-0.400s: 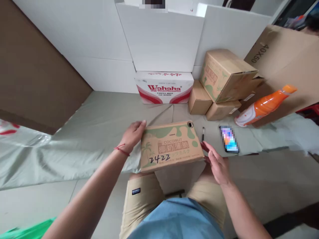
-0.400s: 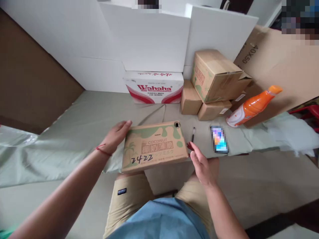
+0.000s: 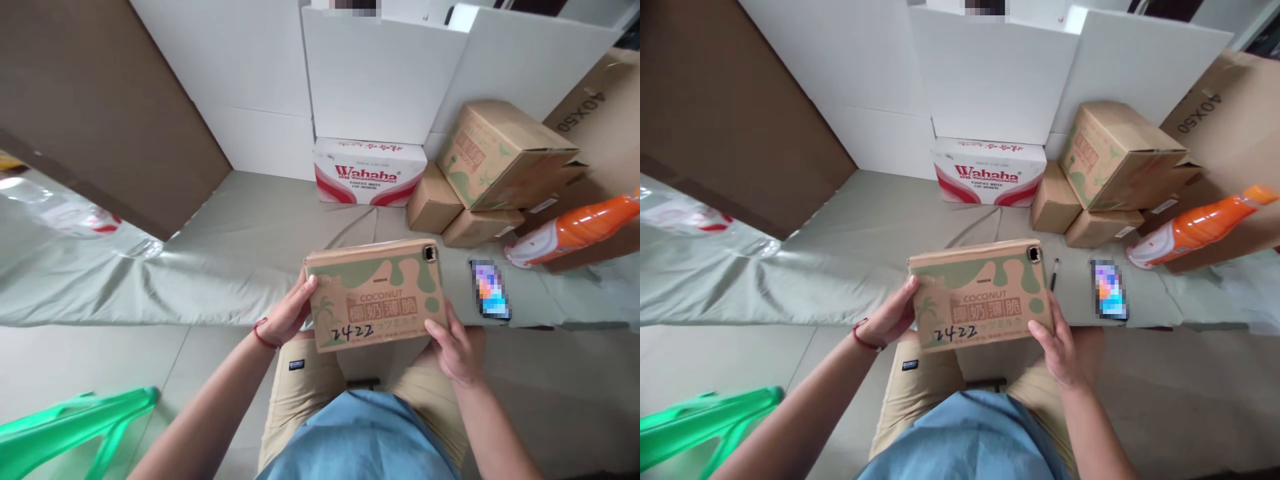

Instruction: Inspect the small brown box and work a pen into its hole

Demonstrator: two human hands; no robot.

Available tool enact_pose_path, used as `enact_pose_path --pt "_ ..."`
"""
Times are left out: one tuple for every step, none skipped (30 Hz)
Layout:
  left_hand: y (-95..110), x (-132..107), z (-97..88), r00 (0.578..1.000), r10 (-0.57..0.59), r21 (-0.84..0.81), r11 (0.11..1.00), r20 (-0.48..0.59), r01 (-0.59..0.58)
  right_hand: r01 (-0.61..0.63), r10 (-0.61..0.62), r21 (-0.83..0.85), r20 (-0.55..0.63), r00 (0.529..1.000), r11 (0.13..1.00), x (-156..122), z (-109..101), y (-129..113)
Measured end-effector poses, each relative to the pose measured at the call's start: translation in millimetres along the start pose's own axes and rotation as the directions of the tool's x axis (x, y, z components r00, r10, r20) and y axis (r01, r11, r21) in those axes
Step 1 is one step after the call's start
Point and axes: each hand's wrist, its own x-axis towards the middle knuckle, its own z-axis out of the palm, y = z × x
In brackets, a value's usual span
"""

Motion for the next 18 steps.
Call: enact_pose_path --pt "0 -8 1.7 1.000 0.014 -0.017 1.000 0.000 -0.014 -0.004 0.004 0.033 -0.003 1.000 0.999 -1 0 0" --pt "1 -16 3.2 0.999 0.039 -0.032 0.999 0.004 -0.039 -0.021 0.020 0.078 0.012 1.000 0.997 0 1 0" --pt "2 -24 4.3 0.998 0.067 -0.040 0.997 -0.001 -0.067 -0.044 0.039 0.126 0.046 0.998 0.991 1 3 -2" --pt "3 -32 4.8 0.996 0.092 -0.040 0.995 -0.017 -0.093 -0.068 0.052 0.164 0.095 0.994 0.984 3 6 -4" --pt "6 -40 4.6 0.993 0.110 -0.030 0.993 -0.047 -0.112 -0.082 0.054 0.184 0.153 0.987 0.979 5 11 -8" --pt "9 -47 3.3 0.988 0.123 -0.010 0.992 -0.089 -0.125 -0.084 0.043 0.185 0.214 0.976 0.979 7 17 -12" --pt "13 -54 0.8 0.980 0.137 0.021 0.991 -0.143 -0.136 -0.071 0.023 0.165 0.274 0.962 0.984 10 24 -16" --pt "18 -60 -3.0 0.967 0.154 0.062 0.988 -0.203 -0.144 -0.044 -0.001 0.132 0.323 0.946 0.990 12 31 -21" --pt "23 -66 -8.2 0.949 0.175 0.111 0.982 -0.263 -0.150 -0.005 -0.029 0.094 0.359 0.933 0.996 15 37 -24" --pt "29 -70 -14.8 0.925 0.205 0.168 0.973 -0.321 -0.157 0.040 -0.059 0.056 0.386 0.921 0.998 16 44 -28" --pt "35 -73 -22.8 0.892 0.248 0.231 0.958 -0.377 -0.169 0.084 -0.086 0.023 0.409 0.909 0.996 18 49 -30" --pt "41 -74 -32.0 0.850 0.304 0.302 0.936 -0.430 -0.182 0.124 -0.111 -0.002 0.427 0.898 0.992 19 52 -31" --pt "46 -72 -42.3 0.798 0.368 0.377 0.906 -0.477 -0.192 0.156 -0.133 -0.017 0.437 0.890 0.988 19 54 -32" --pt "52 -68 -53.4 0.737 0.435 0.451 0.870 -0.518 -0.197 0.177 -0.148 -0.026 0.441 0.885 0.984 19 54 -31" --pt "59 -60 -65.0 0.666 0.502 0.523 0.830 -0.551 -0.193 0.184 -0.151 -0.033 0.441 0.885 0.982 19 53 -31" --pt "66 -51 -76.8 0.596 0.560 0.587 0.790 -0.576 -0.176 0.178 -0.142 -0.042 0.437 0.888 0.983 18 50 -30" --pt "73 -39 -88.3 0.527 0.610 0.641 0.752 -0.592 -0.150 0.162 -0.123 -0.055 0.431 0.894 0.985 16 45 -28" --pt "82 -26 -99.3 0.467 0.657 0.694 0.710 -0.592 -0.119 0.142 -0.096 -0.077 0.425 0.900 0.987 13 40 -27"
